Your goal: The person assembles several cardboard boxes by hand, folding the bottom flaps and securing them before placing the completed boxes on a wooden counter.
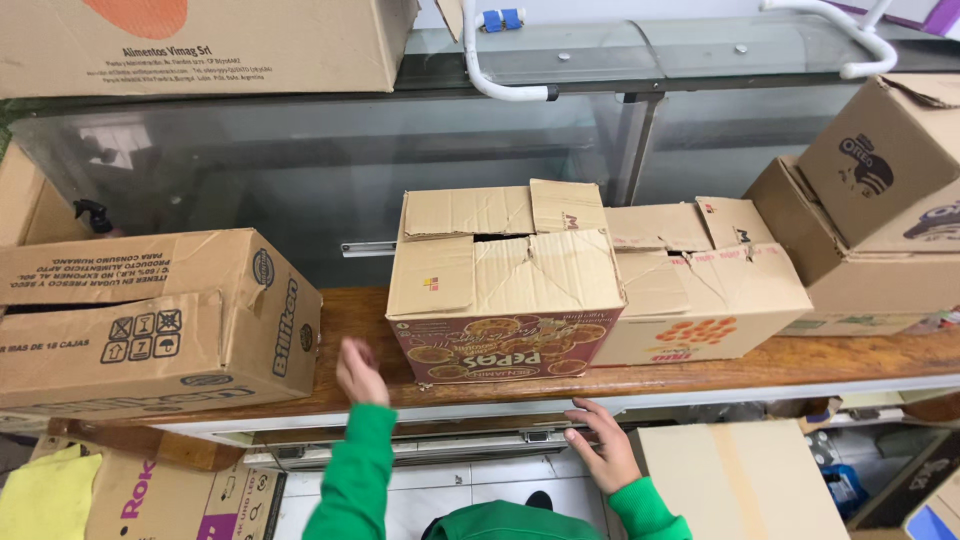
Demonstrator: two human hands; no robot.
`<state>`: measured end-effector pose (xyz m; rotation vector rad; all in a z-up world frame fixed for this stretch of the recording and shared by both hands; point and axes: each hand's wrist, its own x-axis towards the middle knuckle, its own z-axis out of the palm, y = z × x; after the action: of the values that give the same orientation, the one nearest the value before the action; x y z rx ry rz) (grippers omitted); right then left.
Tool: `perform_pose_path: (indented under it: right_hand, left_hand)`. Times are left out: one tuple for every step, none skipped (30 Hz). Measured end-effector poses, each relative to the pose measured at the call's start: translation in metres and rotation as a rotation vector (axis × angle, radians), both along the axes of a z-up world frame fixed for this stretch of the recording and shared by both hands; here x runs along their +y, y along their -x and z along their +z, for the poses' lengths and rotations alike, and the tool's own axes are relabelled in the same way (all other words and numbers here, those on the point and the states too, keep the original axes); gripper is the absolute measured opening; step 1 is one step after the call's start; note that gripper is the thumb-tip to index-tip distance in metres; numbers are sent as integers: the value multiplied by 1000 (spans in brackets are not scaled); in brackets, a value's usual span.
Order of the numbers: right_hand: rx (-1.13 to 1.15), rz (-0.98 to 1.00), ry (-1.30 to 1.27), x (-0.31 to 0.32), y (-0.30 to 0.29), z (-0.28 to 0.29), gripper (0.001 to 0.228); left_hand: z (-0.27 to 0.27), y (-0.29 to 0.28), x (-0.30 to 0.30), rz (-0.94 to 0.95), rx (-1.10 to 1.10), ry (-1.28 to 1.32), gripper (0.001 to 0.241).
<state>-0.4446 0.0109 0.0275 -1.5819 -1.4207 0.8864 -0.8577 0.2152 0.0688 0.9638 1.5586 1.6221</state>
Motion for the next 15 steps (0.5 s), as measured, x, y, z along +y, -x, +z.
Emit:
perform_pose_path:
  right_hand:
    - [-5,-12,-20,-3,7,3,41]
    - [-5,-22,-19,-6,13,4,41]
    - [-9,-32,-28,-9,20,5,41]
    - [-14,-42,-37,-13,26,5,42]
    - [-13,-54,-35,-18,34,5,42]
    - [-14,-62,-35,-22,41,6,41]
    - [-14,-74,-37,-27,49,5,40]
    - [-13,-89,-35,-31,56,4,40]
    - [2,-113,-34,-40,63,2,39]
    - [17,-136,-33,-49,69,0,37]
    - [18,-162,-27,-61,77,1,37]
    - [33,-191,-25,-74,84,2,38]
    - [50,-225,-25,-86,93,3,39]
    - [53,-257,-20,-100,100,0,39]
    - [68,-308,-3,-115,108,-3,38]
  left_hand:
    - [-12,-3,-15,177,22,-24,60]
    - [-36,-12,-35,167,22,-23,60]
    - [-61,-20,-56,74,103,-57,57]
    - [-86,-28,-78,-19,184,-92,55]
    - [-101,-38,-96,-31,184,-91,55]
    - [-117,-48,-115,-173,154,-84,50]
    - [-133,-57,-133,-318,124,-76,45]
    - [-115,-62,-137,-333,125,-76,45]
    - [-98,-66,-145,-496,88,-112,49]
    - [-82,-72,-154,-659,50,-147,55]
    - [-70,-72,-154,-685,48,-141,55]
    - [-58,-73,-155,-761,90,-151,57]
    - [-47,-73,-154,-841,133,-164,60]
    - [-43,-75,-156,-874,133,-161,60]
    - [-38,-78,-158,-928,139,-171,59]
